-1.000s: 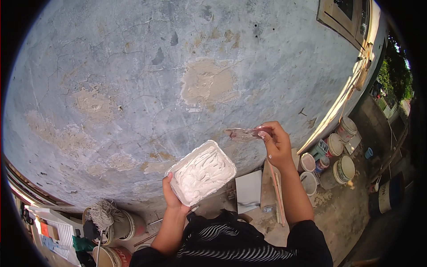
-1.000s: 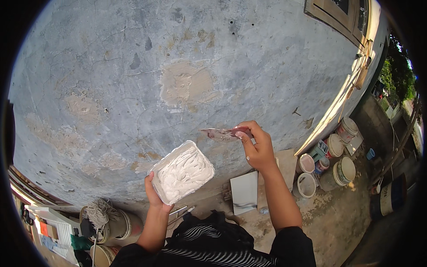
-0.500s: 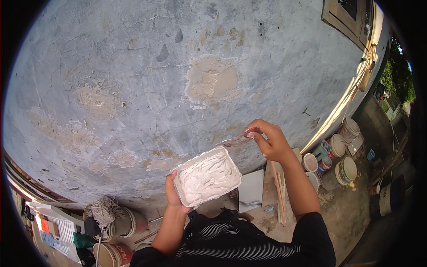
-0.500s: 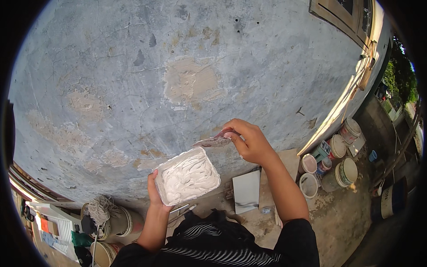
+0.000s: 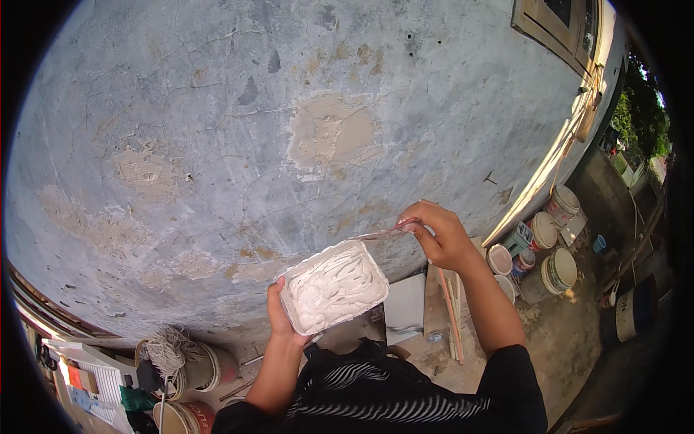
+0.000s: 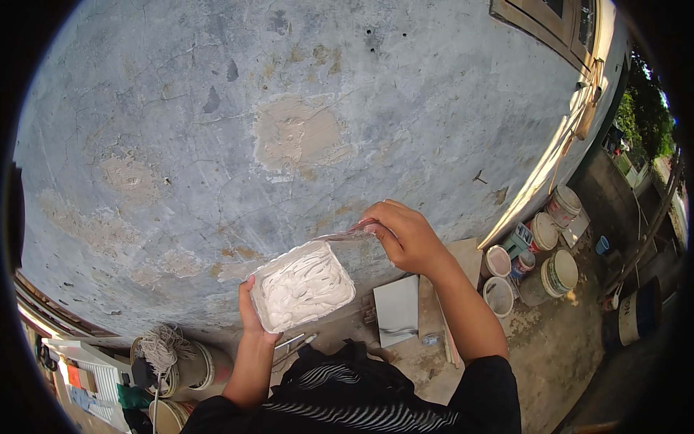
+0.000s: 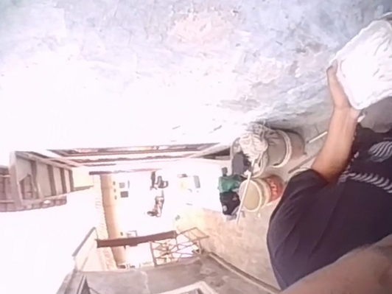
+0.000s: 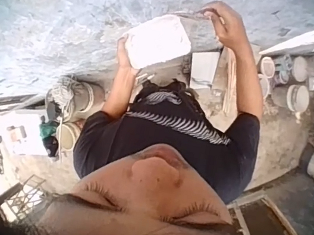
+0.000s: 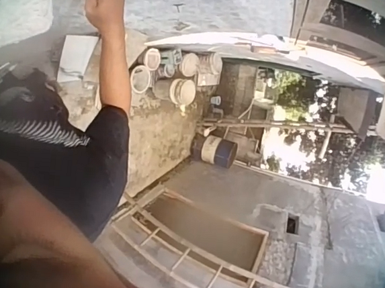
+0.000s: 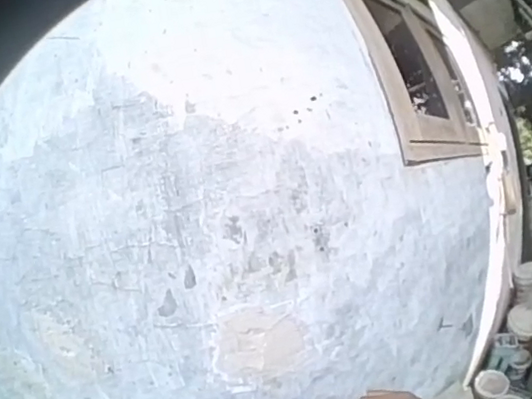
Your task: Applying white plaster or putty to a concrete wall using a putty knife.
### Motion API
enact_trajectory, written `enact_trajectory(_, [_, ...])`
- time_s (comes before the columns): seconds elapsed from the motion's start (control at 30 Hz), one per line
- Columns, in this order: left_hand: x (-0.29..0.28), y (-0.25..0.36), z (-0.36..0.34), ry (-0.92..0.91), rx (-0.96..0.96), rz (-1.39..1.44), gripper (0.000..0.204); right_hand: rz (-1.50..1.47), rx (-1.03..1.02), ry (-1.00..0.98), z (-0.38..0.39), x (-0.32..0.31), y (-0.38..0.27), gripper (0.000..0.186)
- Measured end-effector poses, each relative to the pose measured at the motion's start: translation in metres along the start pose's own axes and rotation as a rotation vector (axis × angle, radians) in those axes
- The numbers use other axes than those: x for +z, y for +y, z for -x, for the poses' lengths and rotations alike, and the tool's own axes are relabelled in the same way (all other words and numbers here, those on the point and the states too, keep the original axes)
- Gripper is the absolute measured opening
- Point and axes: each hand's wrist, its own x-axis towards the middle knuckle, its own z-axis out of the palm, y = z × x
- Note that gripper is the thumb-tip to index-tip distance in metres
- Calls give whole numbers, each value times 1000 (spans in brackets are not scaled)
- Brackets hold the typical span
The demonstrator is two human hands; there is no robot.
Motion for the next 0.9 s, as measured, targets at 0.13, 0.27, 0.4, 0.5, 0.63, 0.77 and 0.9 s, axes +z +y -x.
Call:
enact_trajectory(0.13, [1,0,0,18,-5,-5,74,126,-85,-105,0,-7,-2,21])
enact_trajectory(0.27, [-7,3,-6,47,59,26,72,131,-159,-151,3,-7,-11,24])
enact_trajectory(0.4, [-19,8,-11,72,119,79,71,39,-62,-200,11,-6,-10,19])
enact_trajectory(0.5, [-19,11,-11,83,145,107,71,-164,73,-147,21,1,5,10])
enact_trajectory(0.63, [-20,10,-13,-4,150,129,71,-643,289,104,23,15,28,9])
enact_trajectory(0.77, [-18,6,-12,-8,97,141,72,-681,298,154,13,29,36,14])
enact_trajectory(0.9, [-16,3,-11,-54,44,141,73,-616,283,141,-1,39,26,13])
